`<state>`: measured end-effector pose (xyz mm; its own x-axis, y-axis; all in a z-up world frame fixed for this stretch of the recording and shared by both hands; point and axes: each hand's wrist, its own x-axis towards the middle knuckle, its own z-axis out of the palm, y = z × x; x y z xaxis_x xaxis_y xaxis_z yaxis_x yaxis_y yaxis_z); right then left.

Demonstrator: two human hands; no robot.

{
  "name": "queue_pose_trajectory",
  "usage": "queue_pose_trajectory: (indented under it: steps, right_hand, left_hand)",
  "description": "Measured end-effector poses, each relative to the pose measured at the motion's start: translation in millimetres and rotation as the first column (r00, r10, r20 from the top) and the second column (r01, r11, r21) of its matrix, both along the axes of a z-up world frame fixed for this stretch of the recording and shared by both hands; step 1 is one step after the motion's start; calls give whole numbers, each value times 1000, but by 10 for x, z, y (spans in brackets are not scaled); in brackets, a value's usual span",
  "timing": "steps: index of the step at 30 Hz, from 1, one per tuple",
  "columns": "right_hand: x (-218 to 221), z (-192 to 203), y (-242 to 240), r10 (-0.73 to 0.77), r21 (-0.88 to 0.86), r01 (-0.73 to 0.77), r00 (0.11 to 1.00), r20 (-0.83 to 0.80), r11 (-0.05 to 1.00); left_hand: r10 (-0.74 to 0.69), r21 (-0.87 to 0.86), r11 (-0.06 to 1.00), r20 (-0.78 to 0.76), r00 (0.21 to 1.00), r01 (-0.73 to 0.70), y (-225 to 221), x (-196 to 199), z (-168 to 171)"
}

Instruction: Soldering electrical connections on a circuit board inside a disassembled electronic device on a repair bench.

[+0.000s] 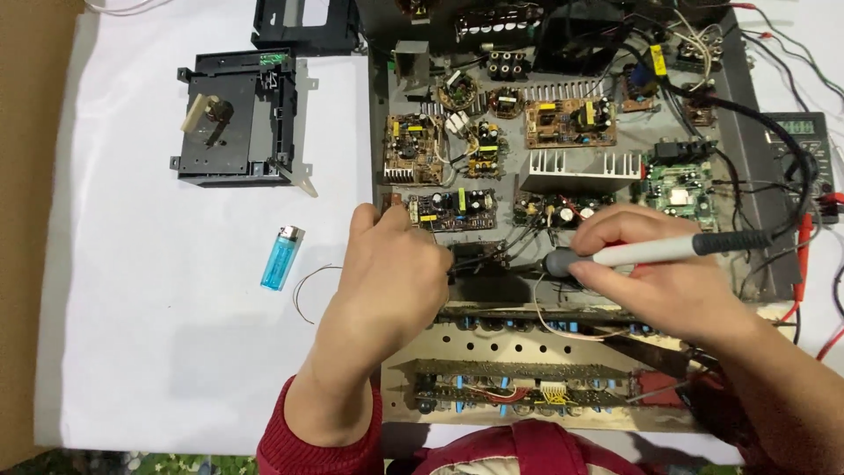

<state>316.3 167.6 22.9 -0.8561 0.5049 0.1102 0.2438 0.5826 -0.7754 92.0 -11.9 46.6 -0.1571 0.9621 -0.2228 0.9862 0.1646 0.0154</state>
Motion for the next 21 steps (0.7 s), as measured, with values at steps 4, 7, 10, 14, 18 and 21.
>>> queue_pose_trajectory:
  steps: [4, 7, 10, 14, 18, 21]
  right_hand:
    - [8, -92, 20, -8, 2, 8, 998, -68, 1000]
    - [0, -125, 50, 25, 31, -24, 999, -27, 999]
    - [3, -136, 23, 70, 41, -66, 992, -108, 997]
    - [28, 13, 54, 9, -41, -12, 997, -72, 999]
    - [14, 28, 113, -44, -96, 42, 999, -13, 995]
    - [-65, 6, 115, -25, -53, 29, 997, 74, 998]
  left_hand:
    - [37, -53, 998, 21, 999, -36, 0, 13, -30]
    - [10, 54, 999, -11, 1000, -9, -24, -7, -109]
    - [-23, 145, 989, -42, 999, 29, -91, 9, -124]
    - [8, 272, 962, -51, 999, 6, -237, 106, -9]
    - [162, 437, 893, -81, 984, -111, -433, 325, 85]
    - [167, 256, 955, -55, 984, -148, -363, 354, 166]
